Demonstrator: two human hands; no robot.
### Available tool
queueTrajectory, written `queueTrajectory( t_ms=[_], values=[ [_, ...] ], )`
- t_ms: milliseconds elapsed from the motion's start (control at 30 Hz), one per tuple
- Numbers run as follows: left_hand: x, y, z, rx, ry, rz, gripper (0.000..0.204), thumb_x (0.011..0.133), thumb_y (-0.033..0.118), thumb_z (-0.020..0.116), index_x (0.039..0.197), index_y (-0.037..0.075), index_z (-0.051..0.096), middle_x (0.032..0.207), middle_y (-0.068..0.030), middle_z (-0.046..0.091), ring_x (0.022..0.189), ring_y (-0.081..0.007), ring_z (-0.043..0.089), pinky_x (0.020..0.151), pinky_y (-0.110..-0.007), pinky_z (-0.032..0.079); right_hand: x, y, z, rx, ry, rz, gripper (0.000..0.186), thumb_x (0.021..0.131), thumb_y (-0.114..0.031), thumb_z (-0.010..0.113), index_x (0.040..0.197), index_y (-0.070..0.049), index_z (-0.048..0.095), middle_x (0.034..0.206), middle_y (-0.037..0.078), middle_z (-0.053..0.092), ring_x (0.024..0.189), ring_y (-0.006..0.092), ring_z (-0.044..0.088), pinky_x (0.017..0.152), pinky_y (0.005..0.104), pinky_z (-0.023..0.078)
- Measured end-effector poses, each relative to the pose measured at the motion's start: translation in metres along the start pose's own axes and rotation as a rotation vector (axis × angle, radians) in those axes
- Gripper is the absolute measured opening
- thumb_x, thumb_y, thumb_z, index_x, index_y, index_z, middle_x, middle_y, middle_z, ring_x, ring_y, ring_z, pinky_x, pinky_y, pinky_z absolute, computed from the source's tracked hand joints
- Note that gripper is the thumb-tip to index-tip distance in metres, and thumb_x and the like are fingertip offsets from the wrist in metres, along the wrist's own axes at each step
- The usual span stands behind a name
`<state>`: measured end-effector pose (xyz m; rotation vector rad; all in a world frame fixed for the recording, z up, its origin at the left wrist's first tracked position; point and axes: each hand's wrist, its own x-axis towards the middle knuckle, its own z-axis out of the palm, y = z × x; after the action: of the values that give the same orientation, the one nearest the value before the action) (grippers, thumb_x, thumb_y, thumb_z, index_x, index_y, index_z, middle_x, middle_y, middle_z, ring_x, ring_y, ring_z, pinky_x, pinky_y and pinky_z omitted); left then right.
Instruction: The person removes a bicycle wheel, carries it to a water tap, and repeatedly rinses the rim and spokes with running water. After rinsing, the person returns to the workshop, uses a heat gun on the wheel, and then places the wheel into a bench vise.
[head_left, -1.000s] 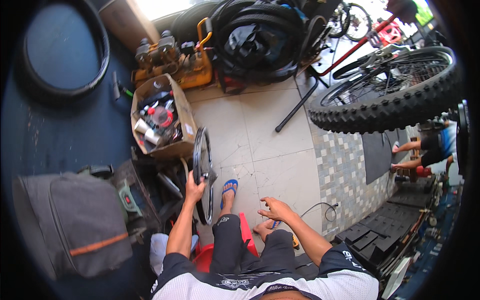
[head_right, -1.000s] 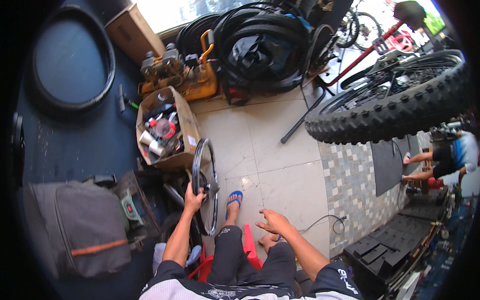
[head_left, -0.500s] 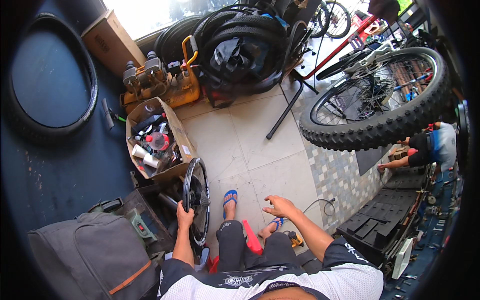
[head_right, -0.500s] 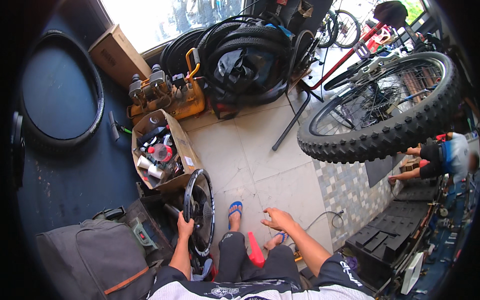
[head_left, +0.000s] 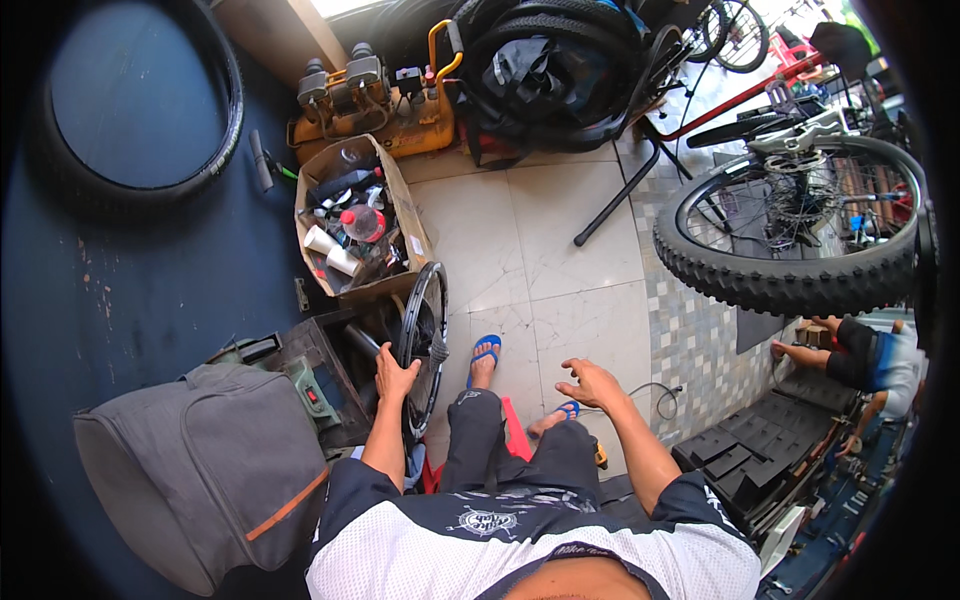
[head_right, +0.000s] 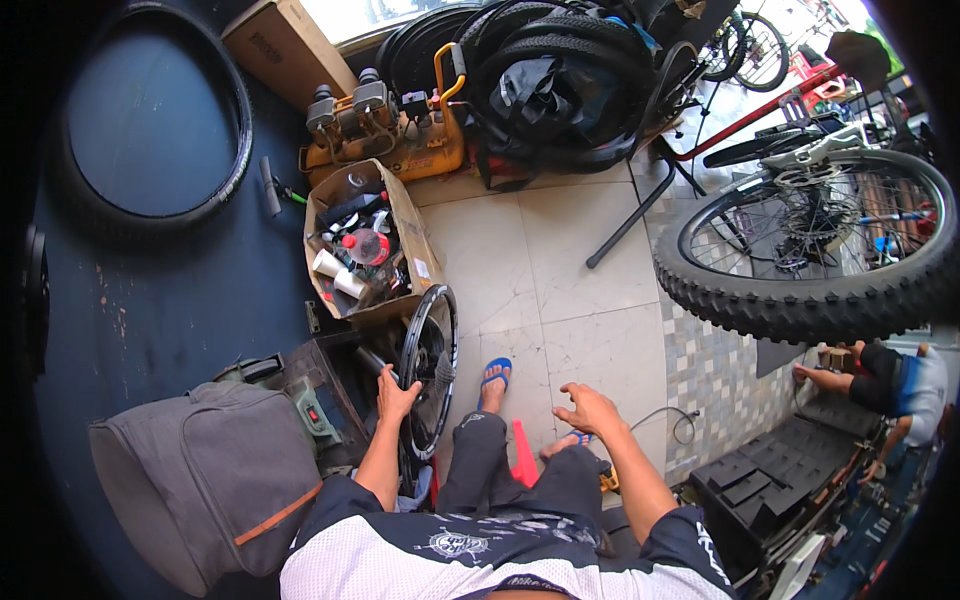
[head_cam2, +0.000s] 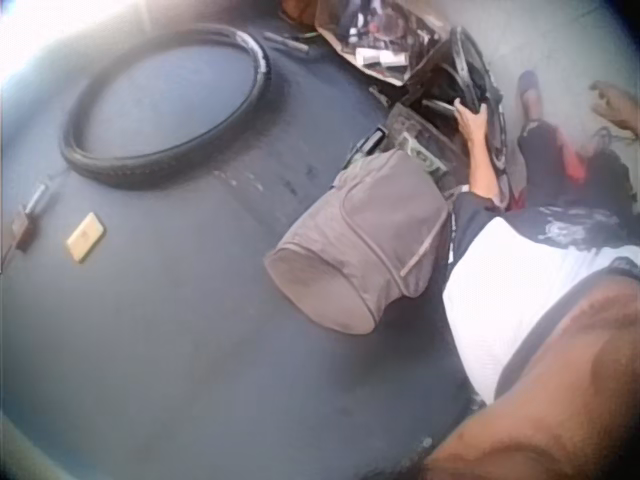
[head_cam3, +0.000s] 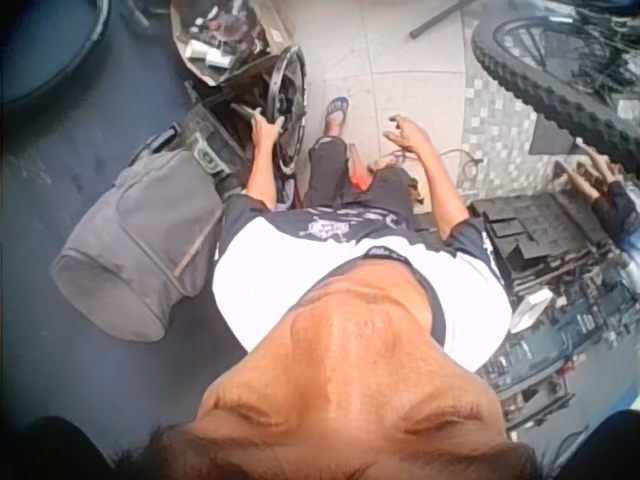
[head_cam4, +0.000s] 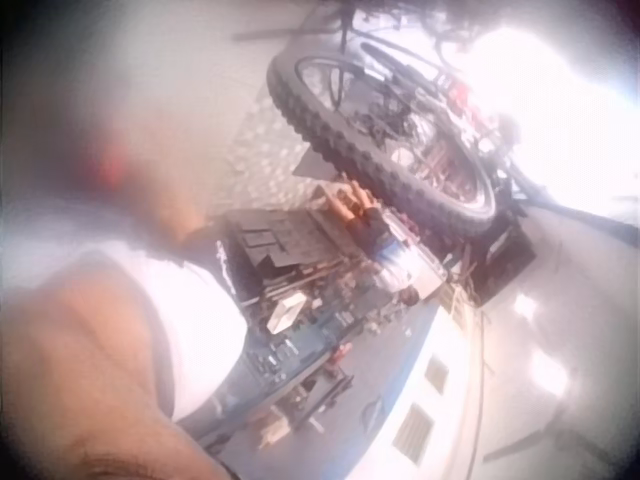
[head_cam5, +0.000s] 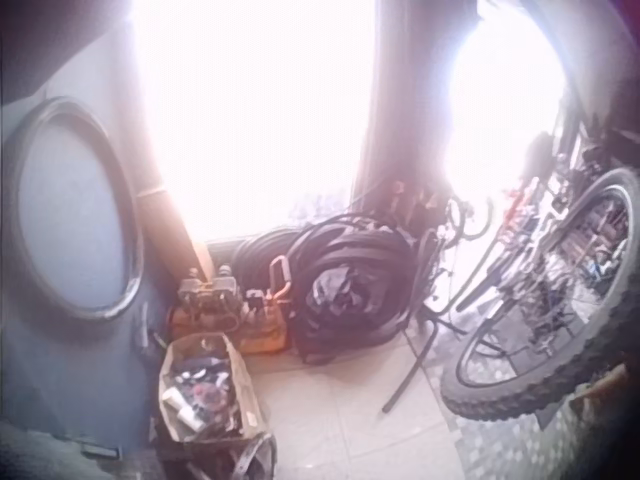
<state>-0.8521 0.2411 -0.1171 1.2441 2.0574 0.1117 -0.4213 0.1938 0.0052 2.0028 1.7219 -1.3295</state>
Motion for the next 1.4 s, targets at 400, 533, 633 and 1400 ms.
queueTrajectory(
  t_ms=[400, 533, 633, 1400],
  values=[
    [-0.005, 0.094, 0.006, 0.176, 0.240, 0.172, 0.110, 0.075, 0.045, 0.083, 0.158, 0.008, 0.021, 0.158, -0.0282, 0.025, 0.149, -0.0455, 0.020, 0.120, -0.058, 0.020, -0.029, 0.028, -0.060, 0.188, 0.080, 0.031, 0.069, 0.085, -0.057, 0.073, 0.134, -0.009, 0.060, 0.117, 0.017, 0.067, 0.105, 0.0336, 0.066, 0.091, 0.0422, 0.053],
    [-0.004, 0.170, 0.015, 0.191, -0.200, 0.216, 0.109, 0.082, 0.071, 0.065, 0.162, 0.013, 0.020, 0.165, -0.0253, 0.018, 0.153, -0.0463, 0.012, 0.123, -0.056, 0.016, -0.056, 0.076, -0.082, 0.298, 0.175, 0.140, 0.071, 0.084, -0.057, 0.074, 0.133, -0.008, 0.061, 0.113, 0.017, 0.068, 0.104, 0.0335, 0.067, 0.090, 0.0423, 0.053],
    [0.033, 0.161, 0.018, -0.069, -0.703, 0.022, 0.116, 0.084, 0.080, 0.056, 0.158, -0.002, 0.023, 0.162, -0.0295, 0.026, 0.152, -0.0413, 0.023, 0.123, -0.050, 0.023, -0.061, 0.110, -0.096, 0.381, 0.206, 0.230, 0.072, 0.082, -0.058, 0.075, 0.132, -0.007, 0.061, 0.109, 0.017, 0.070, 0.103, 0.0339, 0.067, 0.090, 0.0418, 0.053],
    [0.301, 0.549, -0.059, 0.397, -1.107, 0.069, 0.104, 0.091, 0.083, 0.040, 0.155, 0.001, 0.037, 0.158, -0.0232, 0.038, 0.148, -0.0340, 0.035, 0.119, -0.047, 0.028, 0.074, 0.004, -0.052, 1.085, -0.035, 0.827, 0.060, 0.088, -0.052, 0.071, 0.127, -0.007, 0.067, 0.112, 0.018, 0.073, 0.105, 0.0312, 0.070, 0.092, 0.0407, 0.054]
  ],
)
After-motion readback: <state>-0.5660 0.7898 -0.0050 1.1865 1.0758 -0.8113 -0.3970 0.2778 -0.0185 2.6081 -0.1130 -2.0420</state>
